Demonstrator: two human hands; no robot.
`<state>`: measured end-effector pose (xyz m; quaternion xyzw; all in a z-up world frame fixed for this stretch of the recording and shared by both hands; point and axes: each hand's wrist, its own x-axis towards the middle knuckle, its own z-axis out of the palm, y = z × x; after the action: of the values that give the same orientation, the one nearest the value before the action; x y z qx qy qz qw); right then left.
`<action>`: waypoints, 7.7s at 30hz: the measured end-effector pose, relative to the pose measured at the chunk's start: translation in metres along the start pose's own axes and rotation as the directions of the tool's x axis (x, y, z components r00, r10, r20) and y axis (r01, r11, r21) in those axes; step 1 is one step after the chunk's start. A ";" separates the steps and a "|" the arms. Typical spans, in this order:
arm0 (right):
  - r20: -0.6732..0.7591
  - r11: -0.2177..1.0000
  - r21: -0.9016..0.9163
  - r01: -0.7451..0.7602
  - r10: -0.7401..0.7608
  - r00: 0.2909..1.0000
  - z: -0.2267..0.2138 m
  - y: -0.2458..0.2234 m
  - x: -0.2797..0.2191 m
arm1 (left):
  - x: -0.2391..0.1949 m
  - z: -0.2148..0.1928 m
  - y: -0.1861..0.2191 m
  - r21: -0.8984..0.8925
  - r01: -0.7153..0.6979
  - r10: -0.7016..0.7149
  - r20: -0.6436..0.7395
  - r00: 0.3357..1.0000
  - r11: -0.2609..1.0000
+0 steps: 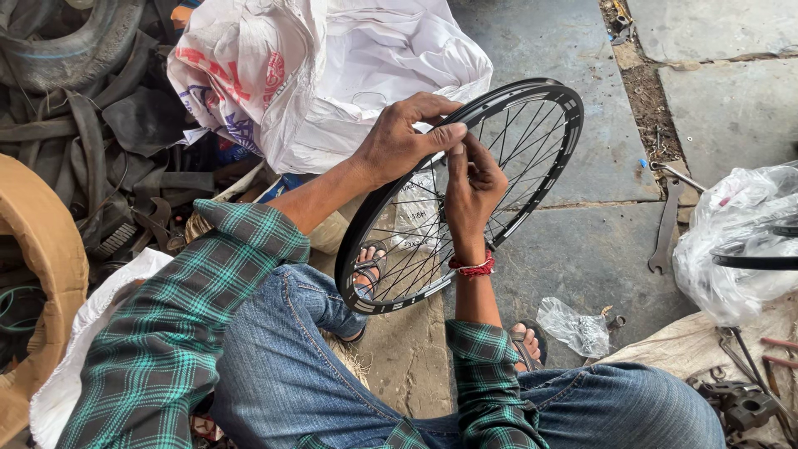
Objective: The person sits on the ground and adjusts the spokes of a bicycle wheel by hand, tightening and loosening nipples to true the rim. They rotate the wheel to check alignment and continue making fine adjustments to the spoke tension.
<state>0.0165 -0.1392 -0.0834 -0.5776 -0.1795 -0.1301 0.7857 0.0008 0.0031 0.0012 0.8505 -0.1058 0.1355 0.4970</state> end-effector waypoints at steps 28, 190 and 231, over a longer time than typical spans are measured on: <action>0.129 0.810 -0.449 0.378 -0.359 0.924 0.021 -0.014 -0.020 | 0.003 -0.009 -0.006 0.041 -0.026 0.026 0.004 1.000 0.999; 0.523 0.682 -0.706 0.190 0.322 0.789 -0.115 -0.127 0.157 | -0.012 0.198 -0.013 -0.965 0.203 -0.001 0.206 0.979 0.165; 0.018 0.996 0.085 -0.038 0.037 0.999 -0.115 -0.008 0.047 | 0.013 0.079 0.058 -0.063 -0.081 0.091 0.177 0.980 0.995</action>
<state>0.0709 -0.2510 -0.0869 -0.5478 -0.1807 -0.1028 0.8103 0.0042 -0.0951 0.0159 0.8398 -0.1906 0.0766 0.5025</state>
